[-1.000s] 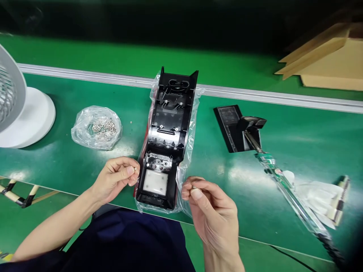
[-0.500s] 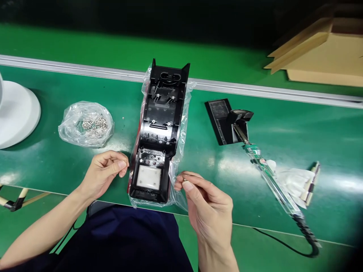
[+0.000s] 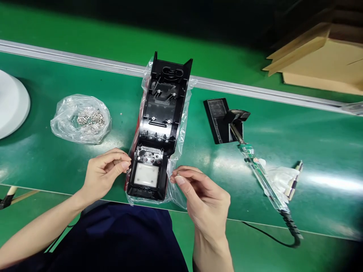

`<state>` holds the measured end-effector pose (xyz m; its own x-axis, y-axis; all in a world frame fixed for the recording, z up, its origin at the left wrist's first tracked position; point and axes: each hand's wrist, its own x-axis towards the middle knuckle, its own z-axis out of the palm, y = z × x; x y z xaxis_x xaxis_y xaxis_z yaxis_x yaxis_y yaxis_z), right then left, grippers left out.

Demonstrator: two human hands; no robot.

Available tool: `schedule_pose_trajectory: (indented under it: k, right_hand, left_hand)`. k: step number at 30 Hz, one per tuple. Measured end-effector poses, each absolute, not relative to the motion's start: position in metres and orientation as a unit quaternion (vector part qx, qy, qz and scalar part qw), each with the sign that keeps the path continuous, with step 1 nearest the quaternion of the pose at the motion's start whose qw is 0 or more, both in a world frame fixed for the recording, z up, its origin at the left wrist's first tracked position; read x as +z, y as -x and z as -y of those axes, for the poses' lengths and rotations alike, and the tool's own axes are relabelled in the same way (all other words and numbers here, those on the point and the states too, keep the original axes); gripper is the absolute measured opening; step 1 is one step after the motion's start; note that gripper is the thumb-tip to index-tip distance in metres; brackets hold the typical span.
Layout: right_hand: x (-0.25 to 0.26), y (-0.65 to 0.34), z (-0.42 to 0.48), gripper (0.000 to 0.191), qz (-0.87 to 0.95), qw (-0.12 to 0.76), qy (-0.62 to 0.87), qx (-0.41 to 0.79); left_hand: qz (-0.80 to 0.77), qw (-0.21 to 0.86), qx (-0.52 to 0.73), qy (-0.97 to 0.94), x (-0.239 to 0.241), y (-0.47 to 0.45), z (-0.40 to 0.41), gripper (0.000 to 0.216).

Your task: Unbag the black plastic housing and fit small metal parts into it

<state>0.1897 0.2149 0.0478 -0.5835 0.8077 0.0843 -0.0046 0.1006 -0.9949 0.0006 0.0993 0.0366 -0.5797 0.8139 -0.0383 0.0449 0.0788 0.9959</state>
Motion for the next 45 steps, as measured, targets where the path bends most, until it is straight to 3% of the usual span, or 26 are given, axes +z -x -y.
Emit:
schedule_pose_trajectory:
  k: [6, 12, 16, 22, 32, 38, 45]
  right_hand:
    - [0.048, -0.188, -0.216, 0.011, 0.722, 0.341, 0.316, 0.512]
    - [0.043, -0.174, -0.222, 0.01, 0.822, 0.354, 0.282, 0.345]
    - [0.032, -0.156, -0.23, 0.008, 0.885, 0.34, 0.269, 0.169]
    - [0.021, -0.142, -0.237, 0.023, 0.913, 0.288, 0.276, 0.088]
    - [0.018, -0.142, -0.237, 0.033, 0.922, 0.248, 0.291, 0.063]
    - [0.027, -0.151, -0.228, 0.025, 0.918, 0.261, 0.29, 0.078]
    - [0.032, -0.162, -0.21, 0.016, 0.909, 0.248, 0.318, 0.103]
  left_hand:
    - [-0.657, 0.008, 0.482, -0.579, 0.027, -0.001, -0.115, 0.014]
    - [-0.682, -0.084, 0.372, -0.624, 0.016, -0.002, -0.131, 0.009]
    - [-0.734, -0.118, 0.289, -0.603, 0.017, -0.011, -0.143, 0.01]
    - [-0.76, -0.13, 0.227, -0.595, 0.02, -0.017, -0.154, 0.022]
    - [-0.777, -0.108, 0.221, -0.579, 0.019, -0.017, -0.155, 0.023]
    - [-0.77, -0.117, 0.224, -0.585, 0.025, -0.019, -0.142, 0.012]
    - [-0.778, -0.083, 0.187, -0.594, 0.036, -0.026, -0.12, 0.018]
